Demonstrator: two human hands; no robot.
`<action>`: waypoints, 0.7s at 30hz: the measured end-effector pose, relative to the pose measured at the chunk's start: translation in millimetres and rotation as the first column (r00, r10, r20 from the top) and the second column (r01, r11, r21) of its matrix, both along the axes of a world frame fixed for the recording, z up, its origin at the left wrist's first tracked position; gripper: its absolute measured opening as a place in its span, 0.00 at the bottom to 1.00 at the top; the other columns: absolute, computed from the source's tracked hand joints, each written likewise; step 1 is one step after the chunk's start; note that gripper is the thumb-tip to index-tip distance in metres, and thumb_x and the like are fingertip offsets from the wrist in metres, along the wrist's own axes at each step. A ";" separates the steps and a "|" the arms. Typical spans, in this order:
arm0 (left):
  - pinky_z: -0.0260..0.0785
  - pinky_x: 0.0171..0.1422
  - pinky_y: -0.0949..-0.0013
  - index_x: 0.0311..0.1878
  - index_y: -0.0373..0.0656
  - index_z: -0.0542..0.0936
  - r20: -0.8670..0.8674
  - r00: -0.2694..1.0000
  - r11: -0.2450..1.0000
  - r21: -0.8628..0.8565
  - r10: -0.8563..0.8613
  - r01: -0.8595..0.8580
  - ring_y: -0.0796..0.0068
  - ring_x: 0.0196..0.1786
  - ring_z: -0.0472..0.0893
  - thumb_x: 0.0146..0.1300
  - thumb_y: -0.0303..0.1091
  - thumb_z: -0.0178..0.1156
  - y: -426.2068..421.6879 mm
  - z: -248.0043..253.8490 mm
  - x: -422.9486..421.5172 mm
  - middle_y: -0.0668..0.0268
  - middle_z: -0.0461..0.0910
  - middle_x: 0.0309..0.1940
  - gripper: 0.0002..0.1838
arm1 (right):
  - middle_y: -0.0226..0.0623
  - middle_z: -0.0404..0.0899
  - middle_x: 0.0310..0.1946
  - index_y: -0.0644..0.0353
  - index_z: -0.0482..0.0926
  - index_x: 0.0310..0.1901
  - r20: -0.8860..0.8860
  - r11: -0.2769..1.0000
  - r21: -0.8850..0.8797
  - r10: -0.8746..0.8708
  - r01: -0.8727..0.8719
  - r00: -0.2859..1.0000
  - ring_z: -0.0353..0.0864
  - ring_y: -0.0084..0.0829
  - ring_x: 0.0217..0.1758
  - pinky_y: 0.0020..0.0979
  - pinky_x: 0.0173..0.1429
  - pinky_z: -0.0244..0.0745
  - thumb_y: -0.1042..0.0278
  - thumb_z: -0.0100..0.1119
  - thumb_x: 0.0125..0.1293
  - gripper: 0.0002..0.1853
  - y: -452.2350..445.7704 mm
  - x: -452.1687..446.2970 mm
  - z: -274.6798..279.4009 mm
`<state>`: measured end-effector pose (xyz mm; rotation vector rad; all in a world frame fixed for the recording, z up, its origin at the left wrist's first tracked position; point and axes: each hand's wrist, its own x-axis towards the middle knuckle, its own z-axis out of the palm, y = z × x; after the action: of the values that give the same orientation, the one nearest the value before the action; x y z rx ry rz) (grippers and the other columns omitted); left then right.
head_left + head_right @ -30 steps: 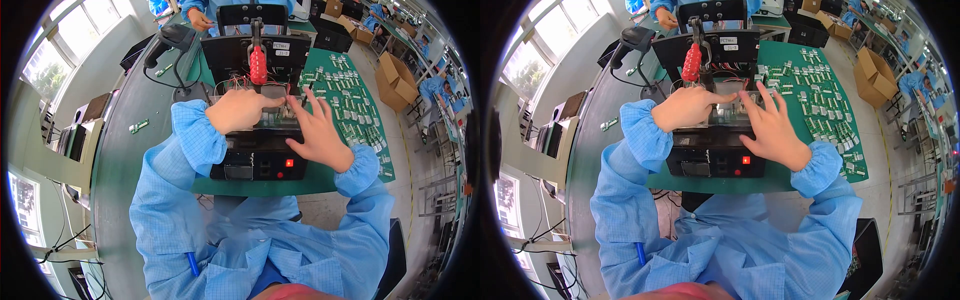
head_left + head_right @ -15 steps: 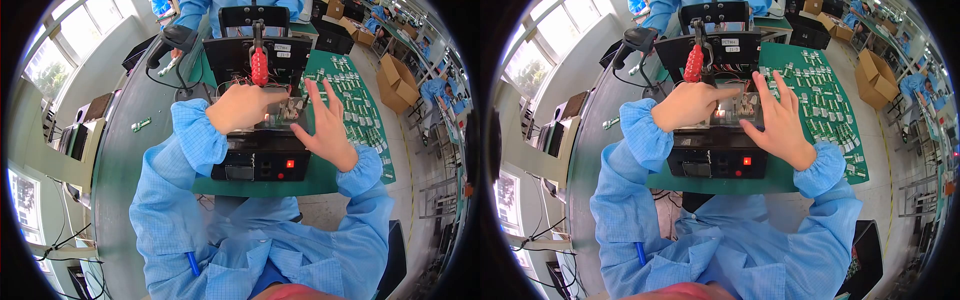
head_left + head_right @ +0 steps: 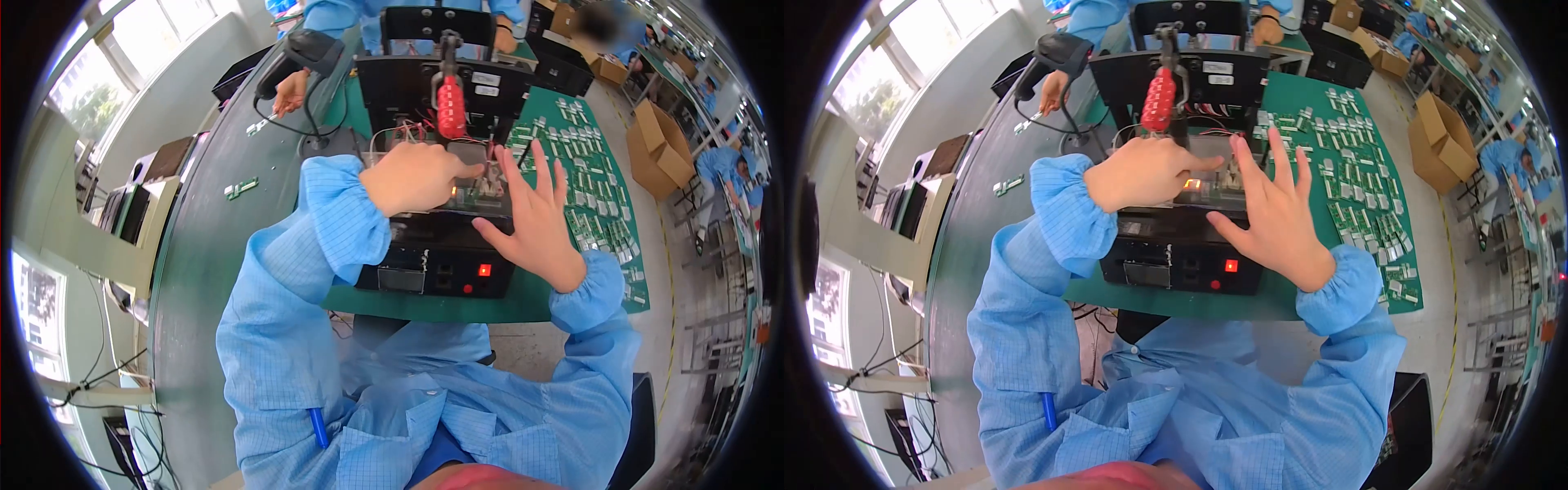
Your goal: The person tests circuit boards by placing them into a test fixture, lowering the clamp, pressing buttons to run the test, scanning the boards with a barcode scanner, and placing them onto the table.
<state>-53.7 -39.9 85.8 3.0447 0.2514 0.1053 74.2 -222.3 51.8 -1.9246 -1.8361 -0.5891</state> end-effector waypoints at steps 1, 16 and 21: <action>0.76 0.42 0.53 0.62 0.64 0.78 0.014 1.000 0.999 -0.032 -0.015 0.015 0.51 0.33 0.83 0.62 0.32 0.52 1.1 -0.6 0.2 0.55 0.82 0.29 0.24 | 0.46 0.63 0.70 0.67 0.54 0.73 -0.013 0.991 -0.132 0.016 -0.018 1.000 0.46 0.56 0.78 0.60 0.76 0.38 0.52 0.70 0.53 0.51 1.7 1.9 -2.6; 0.76 0.47 0.51 0.65 0.67 0.75 0.028 0.999 0.999 -0.048 -0.019 0.021 0.51 0.40 0.84 0.61 0.36 0.57 -1.4 -8.0 -3.3 0.55 0.84 0.37 0.26 | 0.45 0.67 0.68 0.63 0.52 0.74 -0.072 0.994 -0.088 0.053 -0.059 0.996 0.48 0.53 0.78 0.55 0.77 0.40 0.58 0.70 0.52 0.51 3.6 3.1 -8.5; 0.76 0.42 0.51 0.65 0.65 0.75 0.099 0.994 0.998 -0.042 -0.045 0.049 0.52 0.37 0.85 0.58 0.34 0.56 0.9 -18.0 -5.8 0.54 0.84 0.33 0.28 | 0.45 0.63 0.70 0.63 0.52 0.74 0.055 0.986 -0.165 0.029 -0.019 0.998 0.49 0.54 0.77 0.53 0.76 0.41 0.59 0.71 0.52 0.51 3.2 0.4 -0.4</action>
<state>-59.5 -39.0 67.9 2.9887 0.1721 0.2413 74.5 -219.1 51.4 -2.0062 -1.9973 -0.5035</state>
